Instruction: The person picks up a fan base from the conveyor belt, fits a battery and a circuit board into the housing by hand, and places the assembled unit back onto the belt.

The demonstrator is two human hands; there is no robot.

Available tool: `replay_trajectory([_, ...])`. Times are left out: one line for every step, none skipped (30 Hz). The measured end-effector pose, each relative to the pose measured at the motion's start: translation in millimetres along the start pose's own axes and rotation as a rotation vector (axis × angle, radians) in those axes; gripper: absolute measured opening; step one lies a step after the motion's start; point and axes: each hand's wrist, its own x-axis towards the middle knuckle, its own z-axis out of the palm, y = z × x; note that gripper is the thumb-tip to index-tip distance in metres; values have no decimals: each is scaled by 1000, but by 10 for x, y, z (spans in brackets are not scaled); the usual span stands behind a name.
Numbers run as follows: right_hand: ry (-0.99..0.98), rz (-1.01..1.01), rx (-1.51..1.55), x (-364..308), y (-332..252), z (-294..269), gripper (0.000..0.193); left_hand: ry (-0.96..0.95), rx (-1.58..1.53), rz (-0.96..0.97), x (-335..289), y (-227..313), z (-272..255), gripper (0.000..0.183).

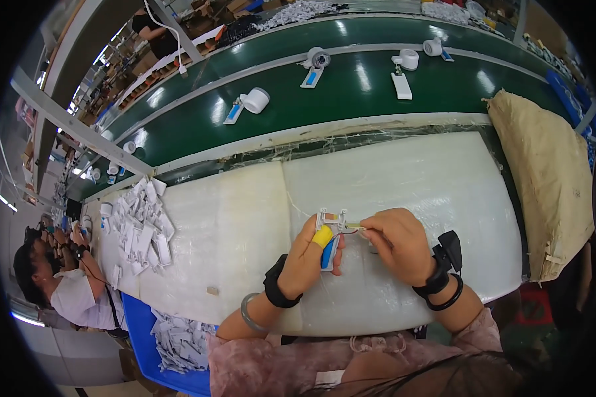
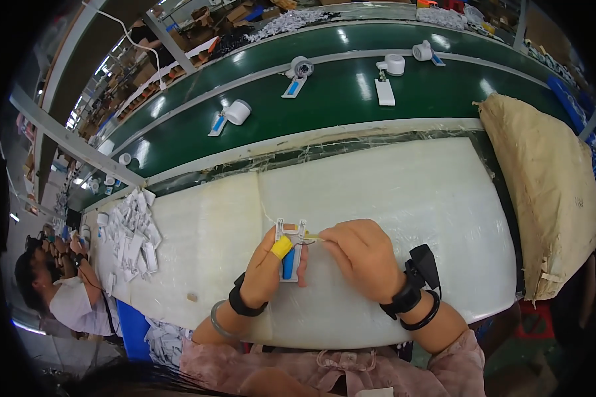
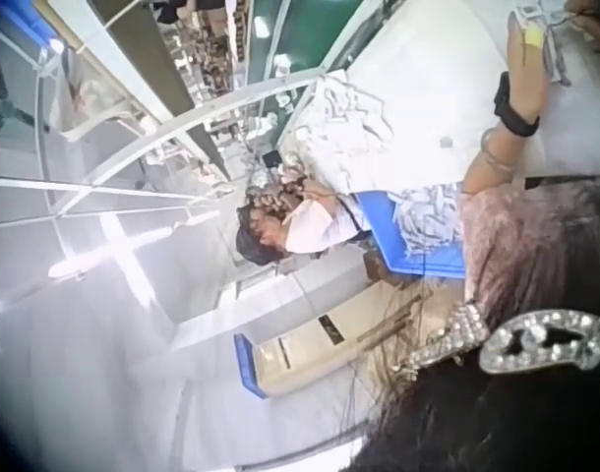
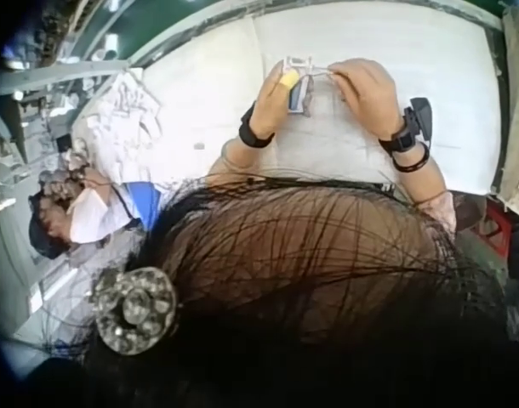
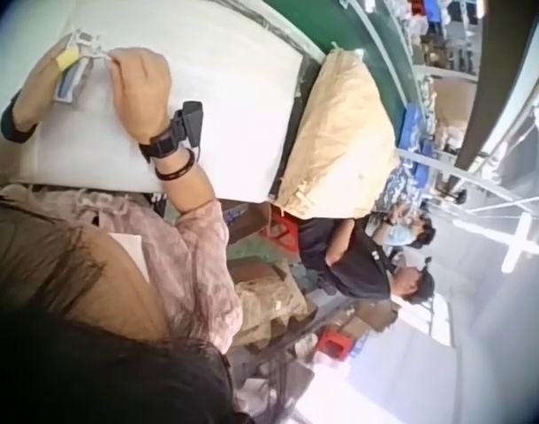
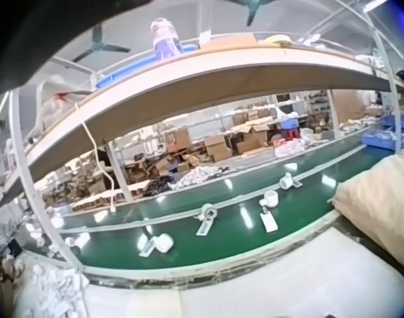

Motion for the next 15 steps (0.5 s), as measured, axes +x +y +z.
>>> replay_trajectory([8,-36,15,-2,-3,10,20,-2,-17,-34,-4,16,2,29])
replay_trajectory([4,-35,17,-12,2,29,20,-1,-34,-67,-14,23,7,30])
replay_trajectory([2,-80,21,-23,8,51,21,2,-35,-68,-27,27,21,30])
replay_trajectory([-1,-125,25,-33,12,66,23,-3,-18,-53,-40,31,42,28])
replay_trajectory([-2,-124,21,-46,13,66,23,-12,-1,-39,-49,33,63,28])
replay_trajectory([-19,-153,36,-60,14,61,24,-15,-3,-39,-56,36,79,28])
replay_trajectory([-36,-182,49,-67,13,54,25,-29,4,-24,-62,39,94,29])
replay_trajectory([-37,-183,51,-65,6,50,25,-38,13,-9,-74,39,101,31])
replay_trajectory([-24,-199,35,-57,-3,42,25,-35,13,-9,-82,36,102,31])
replay_trajectory([-12,-215,18,-50,-9,37,25,-43,32,0,-89,32,103,35])
replay_trajectory([-13,-216,18,-44,-14,37,25,-51,50,9,-92,28,103,38])
replay_trajectory([17,-227,-1,-38,-22,40,25,-51,50,9,-96,19,103,38])
replay_trajectory([46,-238,-21,-34,-26,39,25,-49,58,14,-100,6,105,39])
replay_trajectory([45,-238,-21,-36,-24,40,25,-48,67,18,-101,-2,104,40])
replay_trajectory([48,-240,-24,-39,-19,43,25,-48,67,18,-103,2,107,40])
